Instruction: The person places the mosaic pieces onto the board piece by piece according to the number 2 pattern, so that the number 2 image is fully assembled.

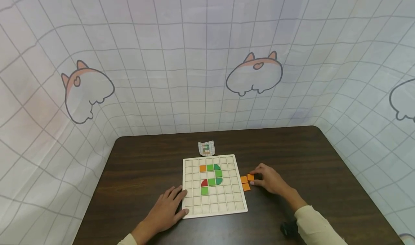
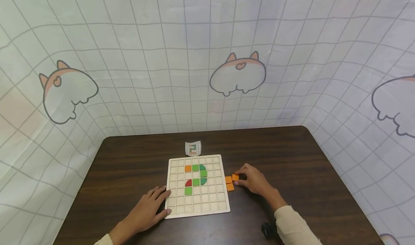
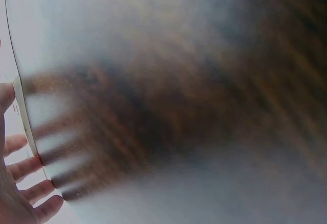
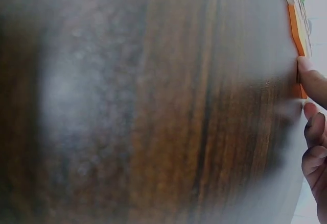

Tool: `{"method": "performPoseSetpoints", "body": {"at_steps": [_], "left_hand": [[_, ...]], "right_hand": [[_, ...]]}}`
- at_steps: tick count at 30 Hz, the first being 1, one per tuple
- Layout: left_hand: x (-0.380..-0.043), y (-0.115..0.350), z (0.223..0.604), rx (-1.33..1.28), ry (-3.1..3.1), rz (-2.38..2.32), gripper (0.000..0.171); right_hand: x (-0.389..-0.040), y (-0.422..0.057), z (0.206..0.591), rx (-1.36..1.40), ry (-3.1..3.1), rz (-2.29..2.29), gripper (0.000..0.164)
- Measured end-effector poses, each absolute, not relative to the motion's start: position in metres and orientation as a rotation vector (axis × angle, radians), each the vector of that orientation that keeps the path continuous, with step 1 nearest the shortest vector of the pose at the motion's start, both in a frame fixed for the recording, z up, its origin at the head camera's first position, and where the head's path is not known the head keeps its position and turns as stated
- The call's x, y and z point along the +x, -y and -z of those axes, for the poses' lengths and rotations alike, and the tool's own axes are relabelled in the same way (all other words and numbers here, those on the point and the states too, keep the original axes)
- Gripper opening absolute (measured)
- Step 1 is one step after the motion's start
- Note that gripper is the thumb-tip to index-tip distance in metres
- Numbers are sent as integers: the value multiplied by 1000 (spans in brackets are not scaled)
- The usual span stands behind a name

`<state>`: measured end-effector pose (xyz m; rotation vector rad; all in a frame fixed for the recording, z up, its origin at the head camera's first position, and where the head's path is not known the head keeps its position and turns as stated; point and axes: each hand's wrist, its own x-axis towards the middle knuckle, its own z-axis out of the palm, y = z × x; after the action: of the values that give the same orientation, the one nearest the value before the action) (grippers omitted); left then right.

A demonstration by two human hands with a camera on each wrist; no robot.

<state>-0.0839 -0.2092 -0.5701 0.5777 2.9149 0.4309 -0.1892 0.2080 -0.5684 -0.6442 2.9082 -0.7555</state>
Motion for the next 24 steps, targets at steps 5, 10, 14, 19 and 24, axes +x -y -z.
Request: {"method": "performPoseSetpoints", "body": {"at_steps": [5, 10, 14, 19, 24], "left_hand": [[-84, 209, 570, 575, -2909, -430, 65], [-85, 209, 570, 564, -2907, -423, 66], [-85, 210, 571, 574, -2915, -423, 66], [-84, 210, 572, 590, -2931, -409, 65], [-83, 210, 572, 589, -2933, -409, 65]], "right_hand": [[-190, -207, 569, -598, -2933, 757, 35], [-190, -205, 570, -618, -2948, 782, 28], [-188, -205, 573, -632, -2965, 772, 26], [-187, -205, 575, -658, -2969, 772, 25], [-186, -204, 575, -647, -2946, 786, 24]]}}
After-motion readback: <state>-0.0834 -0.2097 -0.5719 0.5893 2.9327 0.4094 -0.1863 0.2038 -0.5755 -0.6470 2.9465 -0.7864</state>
